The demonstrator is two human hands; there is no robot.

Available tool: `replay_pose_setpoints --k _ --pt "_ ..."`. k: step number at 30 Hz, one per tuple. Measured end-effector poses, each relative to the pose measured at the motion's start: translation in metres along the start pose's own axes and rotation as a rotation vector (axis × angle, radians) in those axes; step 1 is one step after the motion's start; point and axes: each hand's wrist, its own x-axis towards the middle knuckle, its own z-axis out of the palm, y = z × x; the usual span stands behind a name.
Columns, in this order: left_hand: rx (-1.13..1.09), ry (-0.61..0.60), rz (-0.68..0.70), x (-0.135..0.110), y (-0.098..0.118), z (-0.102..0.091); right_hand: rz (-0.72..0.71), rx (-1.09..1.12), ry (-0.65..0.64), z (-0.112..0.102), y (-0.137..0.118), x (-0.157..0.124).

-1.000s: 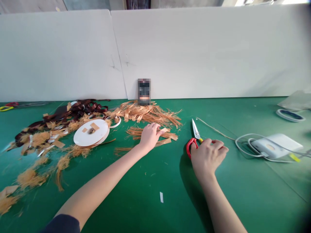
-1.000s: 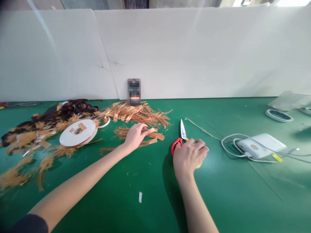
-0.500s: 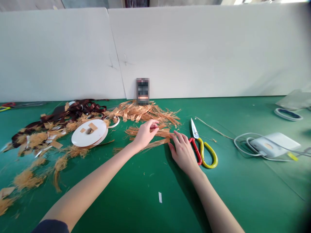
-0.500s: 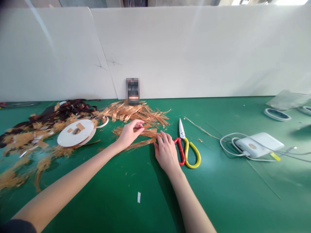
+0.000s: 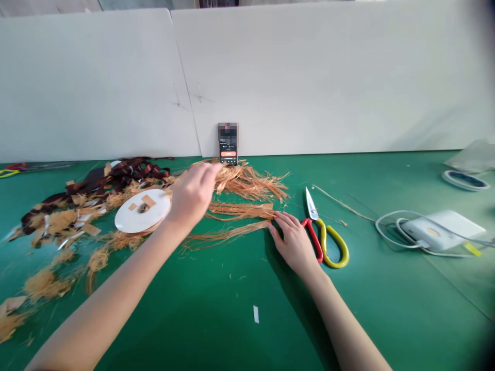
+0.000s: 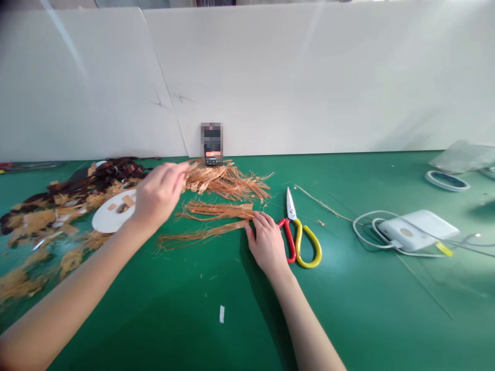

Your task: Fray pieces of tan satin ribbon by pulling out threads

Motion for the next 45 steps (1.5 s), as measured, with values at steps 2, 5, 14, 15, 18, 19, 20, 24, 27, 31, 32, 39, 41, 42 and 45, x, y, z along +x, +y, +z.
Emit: replay_pose_setpoints --k 2,5,14,15,18,19,20,24,27,31,32,39,41,42,45 --pt "-0.022 -0.104 0.127 -0.013 0.021 0.013 -0.007 0.017 0.013 0.0 0.002 0.001" --pt "-0.041 -0.318 0.222 -0.04 0.052 0.044 0.0 0.064 0.027 0.0 0.004 0.001" --pt "-0.185 -0.393 0.02 -0.086 0.081 0.05 0.132 0.105 0.138 -0.002 0.001 0.001" --pt "-0.157 -0.41 -0.027 -0.091 0.08 0.046 0.144 0.094 0.162 -0.003 0.0 0.001" --pt "-0.12 -0.522 -0.059 -0.105 0.075 0.04 0.08 0.056 0.165 -0.005 -0.003 0.001" --pt "-0.126 -0.568 -0.034 -0.108 0.071 0.041 0.025 0.045 0.138 -0.004 -0.003 0.002" --pt "-0.14 -0.614 0.0 -0.109 0.066 0.042 -0.029 0.035 0.108 -0.003 -0.003 0.002" --pt "-0.215 -0.768 0.159 -0.094 0.046 0.052 -0.116 -0.004 0.033 0.002 -0.001 0.001" --pt "-0.246 -0.8 0.234 -0.078 0.035 0.06 -0.095 -0.013 0.034 0.002 0.0 0.002" --pt "-0.258 -0.7 0.284 -0.067 0.027 0.072 -0.006 -0.052 0.12 -0.001 -0.003 0.002" --pt "-0.248 -0.648 0.259 -0.066 0.025 0.075 -0.012 -0.066 0.111 -0.001 -0.003 0.002" --pt "-0.283 -0.462 -0.009 -0.061 0.008 0.09 -0.12 -0.087 -0.093 0.002 0.0 0.002" --pt "-0.292 -0.438 -0.05 -0.059 0.006 0.09 -0.102 -0.071 -0.071 0.001 0.001 0.003" --pt "-0.289 -0.435 -0.064 -0.058 0.006 0.089 -0.094 -0.071 -0.058 0.0 0.0 0.003" --pt "-0.263 -0.446 -0.079 -0.056 0.008 0.085 -0.073 -0.092 -0.029 -0.002 -0.002 0.005"
